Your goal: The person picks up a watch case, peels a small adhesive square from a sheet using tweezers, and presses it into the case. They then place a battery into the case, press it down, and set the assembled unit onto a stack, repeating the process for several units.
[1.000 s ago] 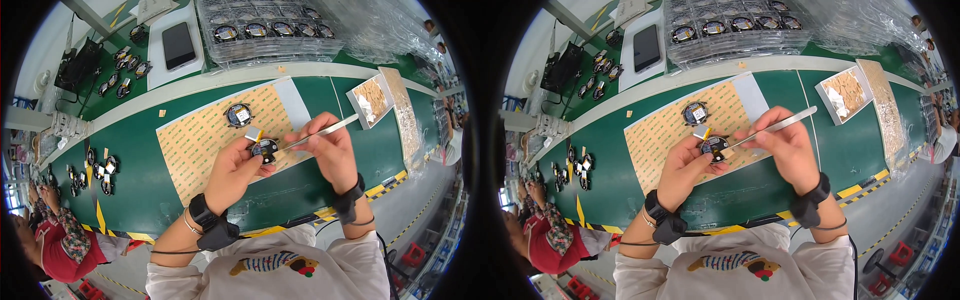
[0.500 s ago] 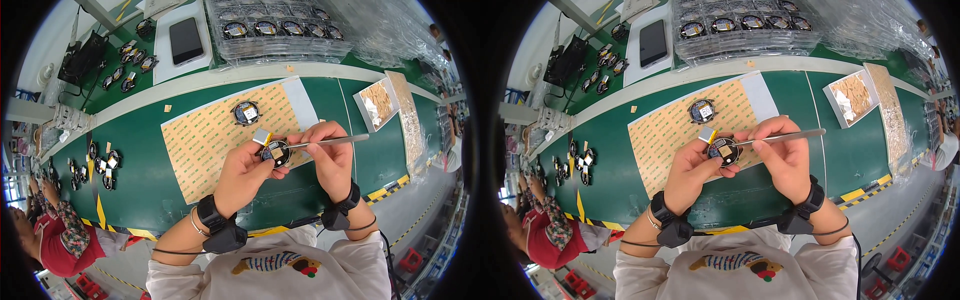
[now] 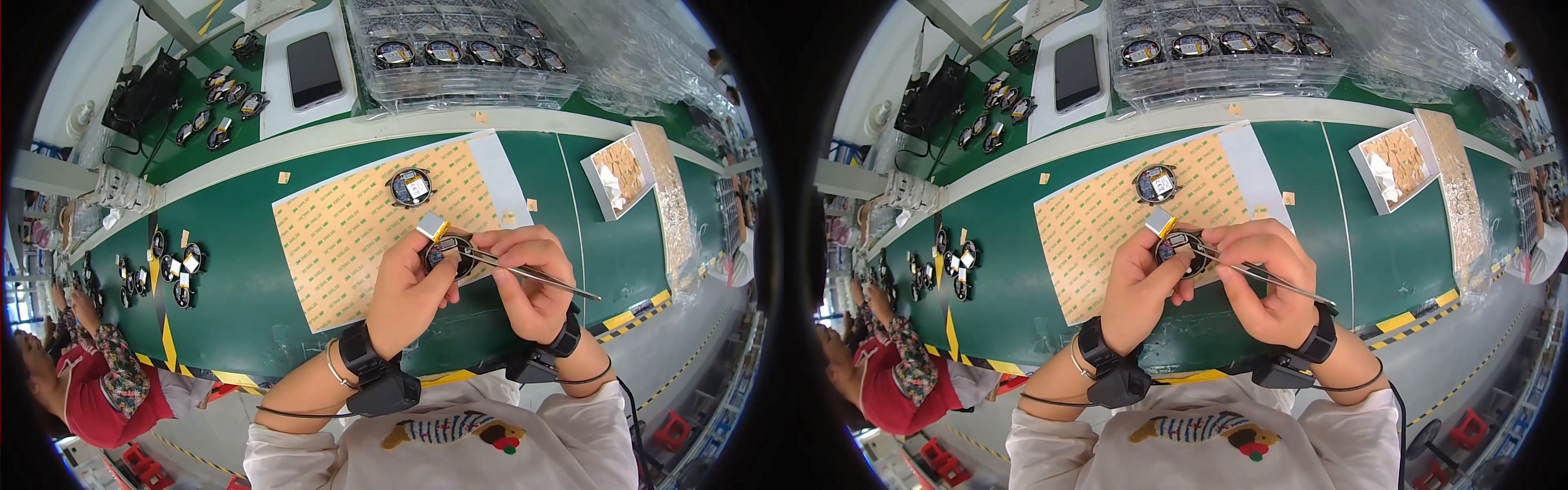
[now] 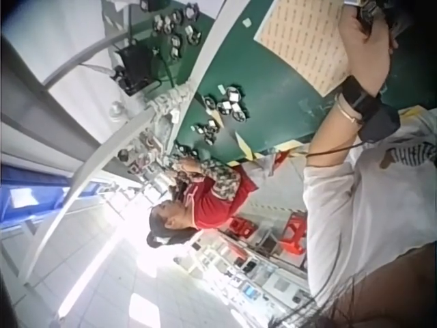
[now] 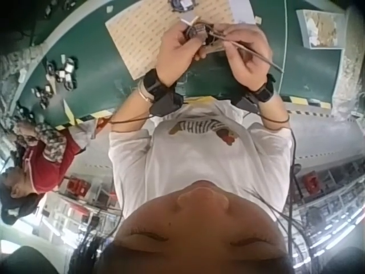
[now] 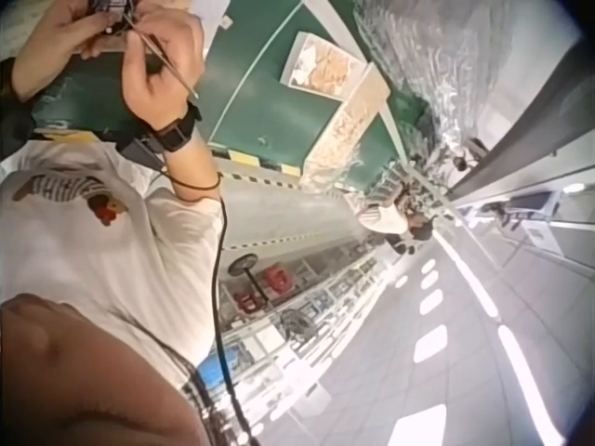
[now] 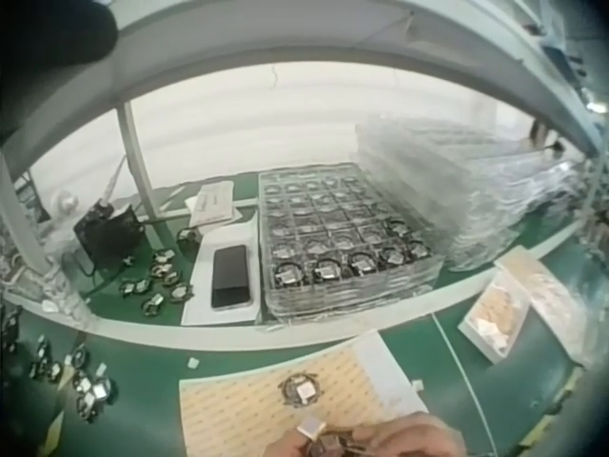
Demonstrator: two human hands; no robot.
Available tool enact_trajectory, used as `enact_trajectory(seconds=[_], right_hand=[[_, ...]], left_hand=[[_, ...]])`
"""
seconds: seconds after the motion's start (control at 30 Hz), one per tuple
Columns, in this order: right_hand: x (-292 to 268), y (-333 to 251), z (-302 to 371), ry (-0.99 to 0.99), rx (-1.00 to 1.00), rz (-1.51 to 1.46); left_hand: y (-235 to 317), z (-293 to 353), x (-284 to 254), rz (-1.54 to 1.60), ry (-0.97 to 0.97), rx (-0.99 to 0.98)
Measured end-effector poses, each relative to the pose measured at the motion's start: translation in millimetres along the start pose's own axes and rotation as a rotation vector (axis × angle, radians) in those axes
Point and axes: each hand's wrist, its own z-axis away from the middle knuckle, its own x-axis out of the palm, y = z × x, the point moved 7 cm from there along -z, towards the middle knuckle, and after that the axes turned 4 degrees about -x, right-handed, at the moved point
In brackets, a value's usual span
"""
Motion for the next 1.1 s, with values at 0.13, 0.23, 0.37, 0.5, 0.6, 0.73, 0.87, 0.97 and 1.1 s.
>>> enact_trajectory(seconds=[0.13,0.23,0.37,0.5,0.6,0.73,0.87,0.97,1.1], right_hand=[[-1,1,1,0.012,0.013,-0.035],[-2,3,1,-0.018,0.038,-0.085],[1,6,3,-0.093,0.068,-0.147],[1,8,3,-0.094,0.077,-0.156],[2,9,3,-0.086,0.101,-0.174],[3,0,3,-0.095,0.038,-0.028],[4,3,2,-0.075,0.051,-0.062],[1,19,0,0.001,0.231,-0.37],[-7,30,-5,0.041,0.384,-0.689]], left_hand=[[4,1,3,0.034,0.007,0.069],[4,0,1,-0.017,-0.011,0.007],[1,0,-2,-0.026,-0.008,-0.046],[-1,-1,-1,-0.019,0.003,0.014],[0,0,0,-0.025,0.011,0.049],[1,0,0,-0.025,0.016,0.037],[2,1,1,0.002,0.0,0.027],[3,2,0,0.019,-0.03,0.034],[0,2,-2,0.316,-0.135,-0.054]])
